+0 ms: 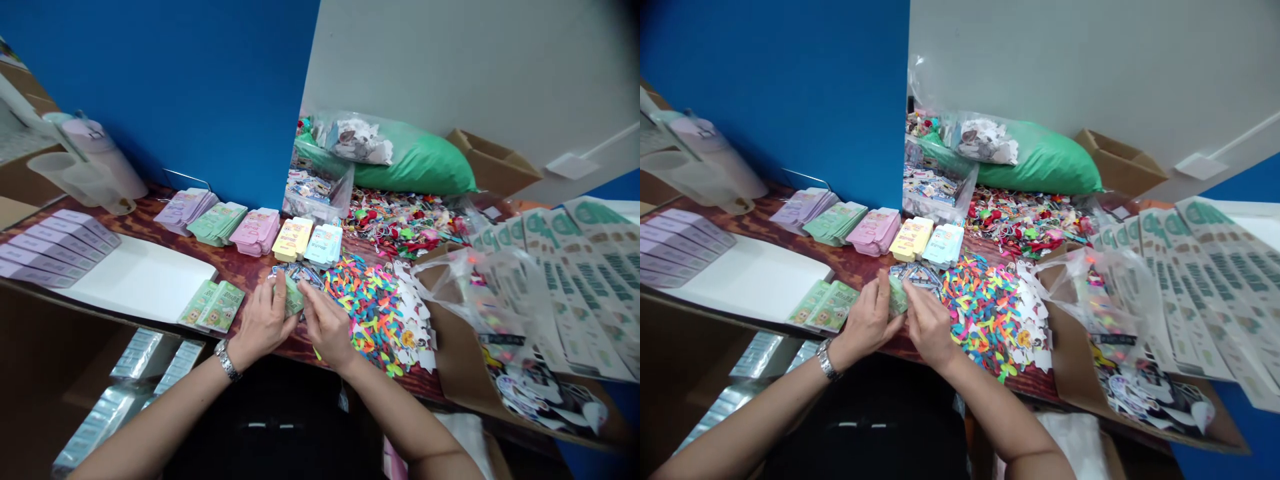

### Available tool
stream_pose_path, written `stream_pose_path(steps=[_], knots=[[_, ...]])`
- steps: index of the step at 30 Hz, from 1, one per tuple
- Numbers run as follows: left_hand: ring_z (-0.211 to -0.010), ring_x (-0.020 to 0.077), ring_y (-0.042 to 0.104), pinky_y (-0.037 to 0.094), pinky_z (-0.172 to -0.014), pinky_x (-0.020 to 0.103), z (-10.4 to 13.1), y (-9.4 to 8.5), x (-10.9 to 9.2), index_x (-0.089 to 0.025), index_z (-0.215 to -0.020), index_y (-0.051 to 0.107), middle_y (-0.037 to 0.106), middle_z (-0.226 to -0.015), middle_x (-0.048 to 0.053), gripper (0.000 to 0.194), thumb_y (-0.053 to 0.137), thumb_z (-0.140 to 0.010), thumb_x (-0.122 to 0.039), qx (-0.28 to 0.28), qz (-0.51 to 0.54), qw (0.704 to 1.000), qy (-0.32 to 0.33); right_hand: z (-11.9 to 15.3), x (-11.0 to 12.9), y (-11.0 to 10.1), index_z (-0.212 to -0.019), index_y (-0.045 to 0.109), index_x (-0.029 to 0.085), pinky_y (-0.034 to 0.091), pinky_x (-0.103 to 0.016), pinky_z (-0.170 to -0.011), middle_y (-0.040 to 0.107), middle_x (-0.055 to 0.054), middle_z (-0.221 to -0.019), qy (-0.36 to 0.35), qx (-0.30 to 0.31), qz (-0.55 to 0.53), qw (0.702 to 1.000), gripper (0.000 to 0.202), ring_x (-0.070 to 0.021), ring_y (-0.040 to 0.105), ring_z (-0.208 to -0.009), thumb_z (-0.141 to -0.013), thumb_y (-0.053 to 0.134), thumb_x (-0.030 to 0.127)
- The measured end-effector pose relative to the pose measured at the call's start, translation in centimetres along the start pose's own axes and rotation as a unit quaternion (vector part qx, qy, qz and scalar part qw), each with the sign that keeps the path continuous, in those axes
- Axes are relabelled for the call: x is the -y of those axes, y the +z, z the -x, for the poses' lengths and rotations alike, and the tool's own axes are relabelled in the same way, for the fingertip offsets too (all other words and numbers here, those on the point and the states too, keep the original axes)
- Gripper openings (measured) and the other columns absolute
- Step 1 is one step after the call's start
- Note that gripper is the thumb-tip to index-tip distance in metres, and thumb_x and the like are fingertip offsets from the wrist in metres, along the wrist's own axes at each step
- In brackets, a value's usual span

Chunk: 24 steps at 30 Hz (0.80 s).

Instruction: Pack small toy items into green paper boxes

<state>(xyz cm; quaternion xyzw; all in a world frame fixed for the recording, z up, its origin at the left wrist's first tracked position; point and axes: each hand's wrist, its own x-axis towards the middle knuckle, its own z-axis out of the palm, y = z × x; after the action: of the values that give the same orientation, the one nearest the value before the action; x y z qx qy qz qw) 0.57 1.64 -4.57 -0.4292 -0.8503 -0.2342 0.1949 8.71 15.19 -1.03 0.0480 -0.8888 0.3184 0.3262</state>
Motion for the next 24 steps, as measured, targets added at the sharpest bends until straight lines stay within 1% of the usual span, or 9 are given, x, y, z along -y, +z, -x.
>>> stream_pose_path(steps=[4, 7, 9, 11, 13, 15, 19, 21, 24], knots=[[-0.1, 0.0317, 0.054, 0.052, -0.081, 0.044, 0.2, -0.7, 0.3, -0.006, -0.152, -0.01, 0.049, -0.125, 0.027, 0.096, 0.055, -0.087, -0.034, 0.008, -0.006, 1.0, -0.004, 0.7, 0.3, 1.1, -0.149, 0.038, 0.025, 0.053, -0.041, -0.103, 0.06, -0.008, -0.132, -0.013, -0.005, 0.009, 1.0, 0.056, -0.0213, 0.057, -0.123, -0.095, 0.044, 0.01], [-0.104, 0.0331, 0.052, 0.052, -0.081, 0.045, 1.0, -1.7, 0.7, -0.007, -0.152, -0.008, 0.048, -0.127, 0.026, 0.096, 0.055, -0.086, -0.034, 0.053, -0.009, 0.998, -0.021, 1.4, -0.1, 2.3, -0.143, 0.046, 0.025, 0.05, -0.041, -0.105, 0.06, -0.008, -0.131, 0.046, 0.024, -0.047, 0.998, 0.048, -0.0215, 0.057, -0.123, -0.096, 0.047, 0.016], [-0.104, 0.0326, 0.052, 0.052, -0.081, 0.044, 1.8, -2.5, 1.0, -0.01, -0.154, -0.004, 0.047, -0.128, 0.024, 0.091, 0.053, -0.085, -0.031, 0.097, -0.025, 0.995, -0.029, 1.7, -0.9, 3.7, -0.139, 0.049, 0.024, 0.05, -0.039, -0.105, 0.062, -0.008, -0.13, 0.114, 0.052, -0.131, 0.983, 0.043, -0.0206, 0.059, -0.121, -0.096, 0.049, 0.021], [-0.1, 0.0305, 0.054, 0.051, -0.079, 0.042, 2.7, -3.1, 1.4, -0.014, -0.154, 0.002, 0.05, -0.124, 0.021, 0.084, 0.05, -0.087, -0.027, 0.131, -0.063, 0.989, -0.041, 1.8, -1.6, 5.6, -0.138, 0.049, 0.023, 0.051, -0.037, -0.103, 0.062, -0.009, -0.13, 0.168, 0.077, -0.224, 0.957, 0.041, -0.0195, 0.06, -0.119, -0.096, 0.05, 0.025], [-0.095, 0.0299, 0.055, 0.051, -0.078, 0.042, 3.4, -3.5, 1.8, -0.015, -0.154, 0.008, 0.055, -0.115, 0.019, 0.077, 0.047, -0.088, -0.024, 0.156, -0.115, 0.979, -0.059, 1.6, -2.2, 7.6, -0.137, 0.048, 0.022, 0.051, -0.036, -0.102, 0.062, -0.009, -0.129, 0.193, 0.101, -0.291, 0.932, 0.041, -0.0188, 0.06, -0.119, -0.096, 0.051, 0.027], [-0.097, 0.0332, 0.056, 0.049, -0.079, 0.047, 3.8, -3.6, 2.2, -0.014, -0.153, 0.017, 0.058, -0.11, 0.019, 0.073, 0.048, -0.088, -0.025, 0.168, -0.161, 0.97, -0.074, 1.1, -2.5, 9.5, -0.135, 0.049, 0.021, 0.05, -0.036, -0.102, 0.063, -0.009, -0.128, 0.195, 0.12, -0.305, 0.924, 0.04, -0.0182, 0.06, -0.118, -0.096, 0.05, 0.027], [-0.122, 0.0439, 0.045, 0.038, -0.096, 0.062, 4.3, -3.8, 3.2, -0.011, -0.147, 0.034, 0.052, -0.131, 0.025, 0.065, 0.053, -0.087, -0.026, 0.14, -0.189, 0.969, -0.076, 0.0, -2.3, 11.3, -0.13, 0.054, 0.02, 0.048, -0.037, -0.103, 0.065, -0.01, -0.123, 0.135, 0.147, -0.228, 0.953, 0.036, -0.0198, 0.061, -0.115, -0.095, 0.049, 0.023], [-0.127, 0.0438, 0.041, 0.034, -0.102, 0.063, 4.4, -4.3, 4.2, -0.012, -0.145, 0.037, 0.049, -0.136, 0.023, 0.065, 0.056, -0.087, -0.033, 0.113, -0.17, 0.976, -0.074, -0.2, -2.2, 11.3, -0.131, 0.054, 0.021, 0.05, -0.038, -0.1, 0.065, -0.011, -0.121, 0.099, 0.143, -0.199, 0.964, 0.037, -0.021, 0.062, -0.113, -0.094, 0.049, 0.021], [-0.121, 0.0374, 0.048, 0.039, -0.101, 0.056, 3.9, -5.4, 7.3, -0.017, -0.146, 0.037, 0.054, -0.131, 0.018, 0.067, 0.057, -0.088, -0.043, 0.055, -0.12, 0.987, -0.088, 0.0, -2.4, 10.9, -0.132, 0.054, 0.023, 0.054, -0.038, -0.094, 0.066, -0.011, -0.118, 0.062, 0.11, -0.176, 0.976, 0.038, -0.0219, 0.064, -0.109, -0.095, 0.049, 0.02]])
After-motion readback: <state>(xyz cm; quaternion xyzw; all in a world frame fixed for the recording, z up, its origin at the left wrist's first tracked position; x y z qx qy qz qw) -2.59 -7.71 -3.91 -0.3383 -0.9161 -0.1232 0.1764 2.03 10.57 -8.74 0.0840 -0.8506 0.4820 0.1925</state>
